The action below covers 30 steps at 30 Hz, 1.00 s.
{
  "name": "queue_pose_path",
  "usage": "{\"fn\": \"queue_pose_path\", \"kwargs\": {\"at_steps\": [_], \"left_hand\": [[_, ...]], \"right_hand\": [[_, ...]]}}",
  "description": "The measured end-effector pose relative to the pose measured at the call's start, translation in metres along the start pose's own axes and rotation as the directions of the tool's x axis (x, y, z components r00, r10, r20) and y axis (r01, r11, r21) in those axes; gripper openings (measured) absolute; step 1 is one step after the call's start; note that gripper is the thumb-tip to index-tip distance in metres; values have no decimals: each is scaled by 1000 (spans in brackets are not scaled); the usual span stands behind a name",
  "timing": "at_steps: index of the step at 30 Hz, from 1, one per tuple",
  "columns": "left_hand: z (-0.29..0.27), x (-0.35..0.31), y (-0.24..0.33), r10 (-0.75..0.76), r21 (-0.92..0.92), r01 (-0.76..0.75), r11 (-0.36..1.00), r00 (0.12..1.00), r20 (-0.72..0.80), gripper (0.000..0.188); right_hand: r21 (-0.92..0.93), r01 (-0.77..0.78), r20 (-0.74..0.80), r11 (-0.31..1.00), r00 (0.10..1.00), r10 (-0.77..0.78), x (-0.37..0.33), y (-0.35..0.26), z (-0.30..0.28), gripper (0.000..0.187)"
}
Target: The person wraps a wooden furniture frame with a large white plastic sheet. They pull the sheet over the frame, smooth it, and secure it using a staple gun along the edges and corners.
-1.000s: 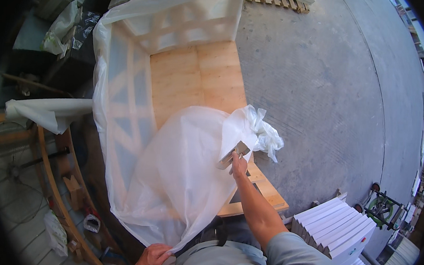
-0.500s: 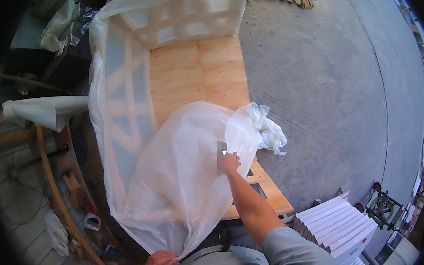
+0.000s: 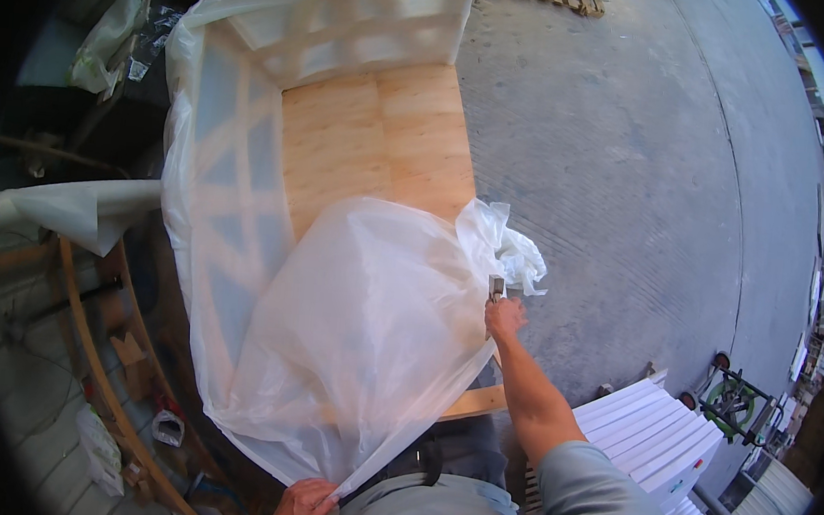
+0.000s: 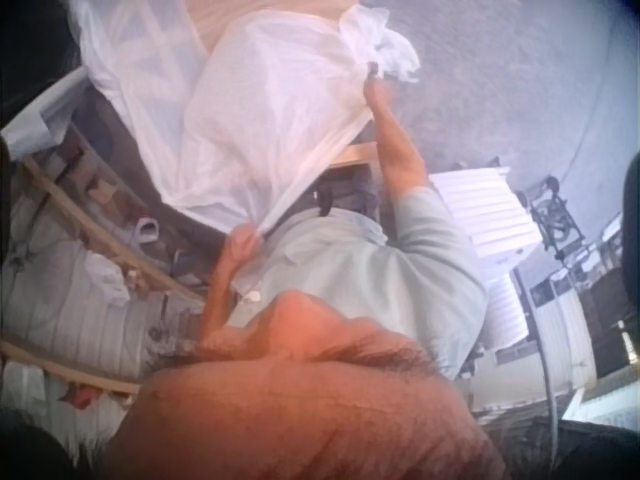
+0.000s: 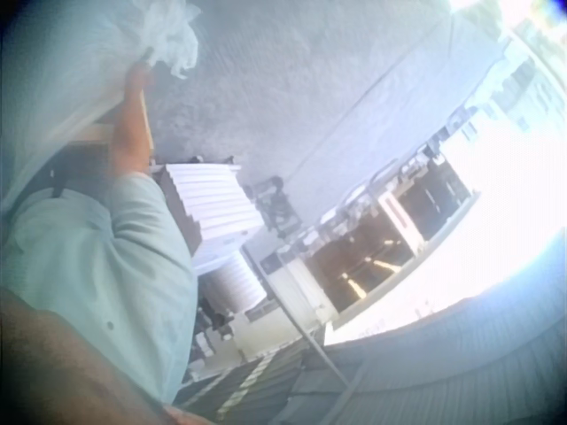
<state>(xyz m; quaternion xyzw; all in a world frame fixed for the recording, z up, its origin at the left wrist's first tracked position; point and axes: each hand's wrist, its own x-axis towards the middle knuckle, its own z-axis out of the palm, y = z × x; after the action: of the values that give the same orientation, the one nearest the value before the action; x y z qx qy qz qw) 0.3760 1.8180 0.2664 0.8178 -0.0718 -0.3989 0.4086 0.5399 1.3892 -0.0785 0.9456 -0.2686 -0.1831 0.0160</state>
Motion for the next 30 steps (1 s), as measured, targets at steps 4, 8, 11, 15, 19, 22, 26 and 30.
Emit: {"fn": "queue_pose_path", "kwargs": {"at_steps": [4,8,11,15,19,22,26,30], "left_hand": [[-2,2,2,7,-18,-7,1000,1000,6,18],[-3,-2,4,-33,-110,31,993,999,-16,21],[-4,-3,5,-116,-72,117,991,993,23,22],[-8,11,9,-164,-79,184,980,964,211,29],[-19,49,20,-310,-49,389,920,800,514,33],[-35,90,29,-278,-197,429,882,809,518,31],[-61,170,25,-138,-387,111,915,989,-43,29],[-63,283,-17,183,174,-123,977,903,-389,32]], "right_hand": [[491,-585,575,645,774,264,31,43,23,33],[554,-803,782,220,592,194,33,68,45,35],[633,-633,590,445,767,252,31,75,25,30],[689,-560,601,459,797,70,38,109,-74,36],[806,-462,438,370,886,153,18,148,-170,44],[867,-432,385,248,897,216,-15,193,-222,44],[918,-384,322,100,869,376,-76,255,-246,40],[872,-489,403,-22,692,598,-140,315,-230,36]]}}
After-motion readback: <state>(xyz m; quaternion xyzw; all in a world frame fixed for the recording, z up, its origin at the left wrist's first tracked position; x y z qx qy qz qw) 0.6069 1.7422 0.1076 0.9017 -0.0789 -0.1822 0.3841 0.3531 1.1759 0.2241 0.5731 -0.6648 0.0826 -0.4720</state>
